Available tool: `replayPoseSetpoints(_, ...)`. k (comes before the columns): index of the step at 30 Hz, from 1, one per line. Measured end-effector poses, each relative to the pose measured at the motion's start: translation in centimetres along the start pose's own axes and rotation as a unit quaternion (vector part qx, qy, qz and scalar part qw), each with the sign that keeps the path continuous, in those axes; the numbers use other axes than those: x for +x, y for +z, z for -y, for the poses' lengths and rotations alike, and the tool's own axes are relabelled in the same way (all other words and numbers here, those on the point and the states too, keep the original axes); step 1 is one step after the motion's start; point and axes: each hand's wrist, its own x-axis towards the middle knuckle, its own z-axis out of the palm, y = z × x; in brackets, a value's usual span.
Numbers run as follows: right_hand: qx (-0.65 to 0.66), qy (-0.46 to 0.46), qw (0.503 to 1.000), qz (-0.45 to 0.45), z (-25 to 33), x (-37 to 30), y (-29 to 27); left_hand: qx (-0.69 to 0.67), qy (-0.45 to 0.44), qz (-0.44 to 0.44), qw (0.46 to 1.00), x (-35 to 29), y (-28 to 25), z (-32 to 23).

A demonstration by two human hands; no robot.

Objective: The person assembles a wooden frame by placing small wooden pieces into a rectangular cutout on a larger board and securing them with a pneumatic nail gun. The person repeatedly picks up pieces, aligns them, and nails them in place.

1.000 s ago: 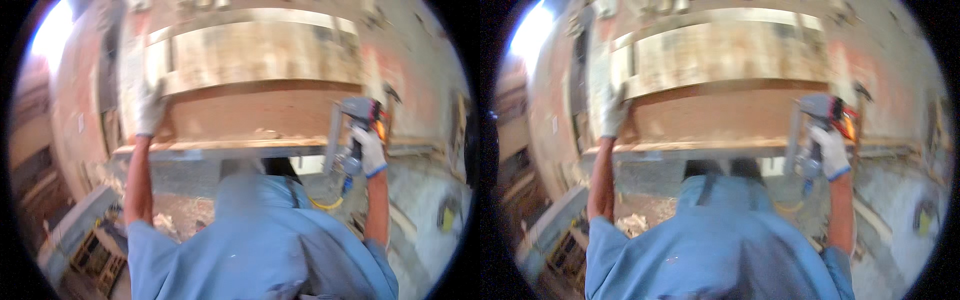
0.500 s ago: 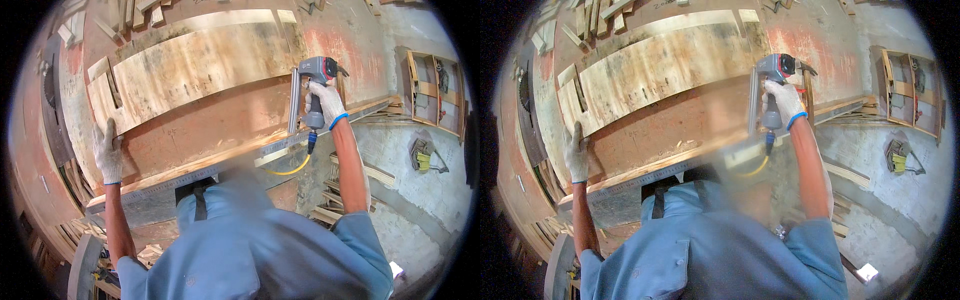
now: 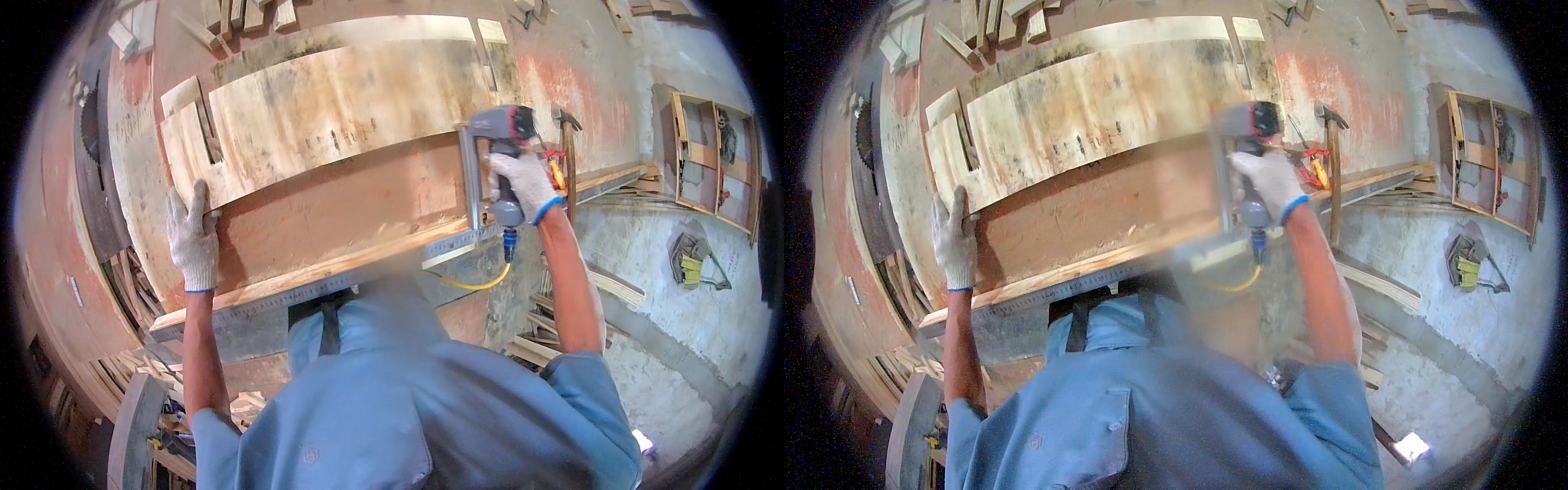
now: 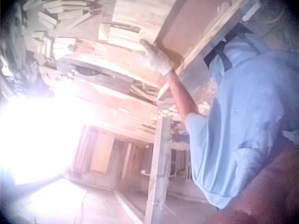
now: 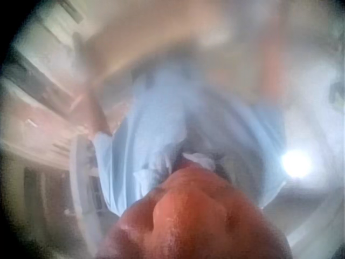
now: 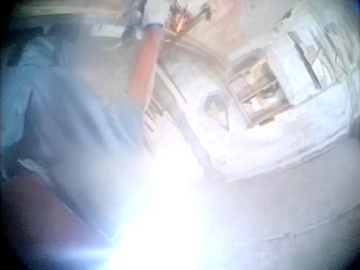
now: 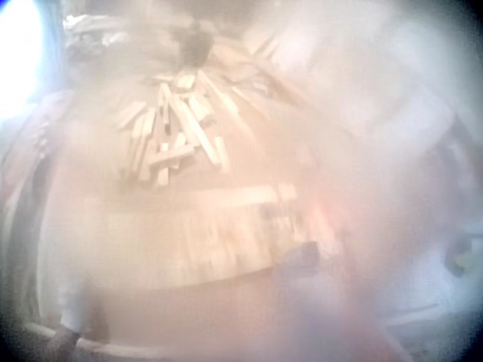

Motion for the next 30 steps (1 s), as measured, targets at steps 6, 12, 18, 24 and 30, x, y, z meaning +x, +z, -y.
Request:
replayPoseSetpoints(6, -0.106, -0.018, 0.994, 0.013, 1.5, 0.8, 0.6, -0.015, -0.012, 0.007, 1.000, -0.4, 0.2, 0.1)
replayPoseSetpoints(12, -0.149, -0.057, 0.983, 0.088, 2.9, 0.0, 5.1, -0.009, 0.010, -0.037, 0.999, -0.1, 0.6, 0.2)
replayPoseSetpoints(18, -0.184, -0.057, 0.975, 0.106, 5.7, -0.4, 8.2, -0.005, 0.008, -0.053, 0.999, -0.1, 0.7, 0.1)
replayPoseSetpoints(24, -0.190, -0.030, 0.967, 0.164, 6.1, -1.6, 14.2, -0.013, 0.020, -0.071, 0.997, 0.1, 0.6, -0.3)
replayPoseSetpoints(30, -0.300, -0.084, 0.938, 0.154, 8.6, -3.0, 16.9, -0.012, 0.011, -0.068, 0.998, -0.6, 1.1, 0.1)
